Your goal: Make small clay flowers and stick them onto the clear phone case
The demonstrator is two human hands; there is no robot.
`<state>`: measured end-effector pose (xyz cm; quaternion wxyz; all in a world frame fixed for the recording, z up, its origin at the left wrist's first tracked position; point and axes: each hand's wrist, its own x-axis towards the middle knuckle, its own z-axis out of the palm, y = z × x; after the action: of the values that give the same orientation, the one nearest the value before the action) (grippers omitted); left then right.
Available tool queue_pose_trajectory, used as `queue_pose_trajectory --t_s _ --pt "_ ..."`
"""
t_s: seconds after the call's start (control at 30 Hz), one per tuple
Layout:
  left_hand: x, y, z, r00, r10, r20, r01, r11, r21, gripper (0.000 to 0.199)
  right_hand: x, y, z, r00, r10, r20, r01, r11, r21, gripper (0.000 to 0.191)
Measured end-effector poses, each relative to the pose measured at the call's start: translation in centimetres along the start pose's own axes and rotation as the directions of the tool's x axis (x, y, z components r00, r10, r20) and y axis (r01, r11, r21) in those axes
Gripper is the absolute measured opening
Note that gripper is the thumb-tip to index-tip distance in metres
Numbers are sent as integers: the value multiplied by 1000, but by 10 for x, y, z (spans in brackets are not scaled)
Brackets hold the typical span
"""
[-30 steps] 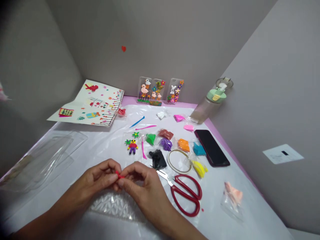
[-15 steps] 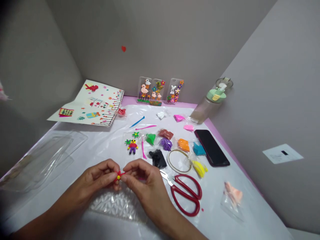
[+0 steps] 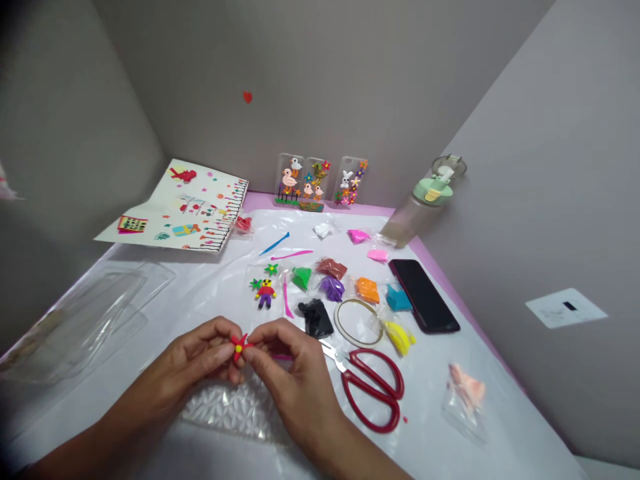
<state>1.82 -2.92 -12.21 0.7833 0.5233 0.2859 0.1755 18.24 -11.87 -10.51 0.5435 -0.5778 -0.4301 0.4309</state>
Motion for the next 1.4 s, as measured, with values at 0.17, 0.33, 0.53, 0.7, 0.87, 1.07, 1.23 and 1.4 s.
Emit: queue_pose_trajectory --t_s 0.17,0.33,0.53,0.7,0.87,1.07,1.23,1.4 --pt "2 0 0 1000 20 -10 -19 998 52 24 -1 1 1 1000 -15 -2 15 999 -33 1" --pt "1 -2 0 1000 7 -6 -7 1000 27 25 0 0 0 1000 -25 5 25 998 -55 5" --pt "1 2 1 1000 19 -17 -17 997 76 23 0 0 -1 999 -41 14 42 998 -40 5" --pt "2 1 0 999 19 -33 -17 998 59 21 0 0 -1 1000 -28 7 28 998 -49 2" --pt "1 0 2 999 23 -36 -22 999 27 21 0 0 1 1000 12 5 -12 999 44 20" --pt "0 -1 2 999 28 -31 -28 1000 -5 20 -1 0 2 1000 6 14 -6 1000 -8 22" --pt "0 -3 0 1000 -3 -30 2 1000 -18 20 0 0 1 999 -37 27 38 999 -34 14" --pt "2 -2 2 1000 4 -16 -4 1000 -13 20 0 -3 1 998 -53 42 56 996 -75 13"
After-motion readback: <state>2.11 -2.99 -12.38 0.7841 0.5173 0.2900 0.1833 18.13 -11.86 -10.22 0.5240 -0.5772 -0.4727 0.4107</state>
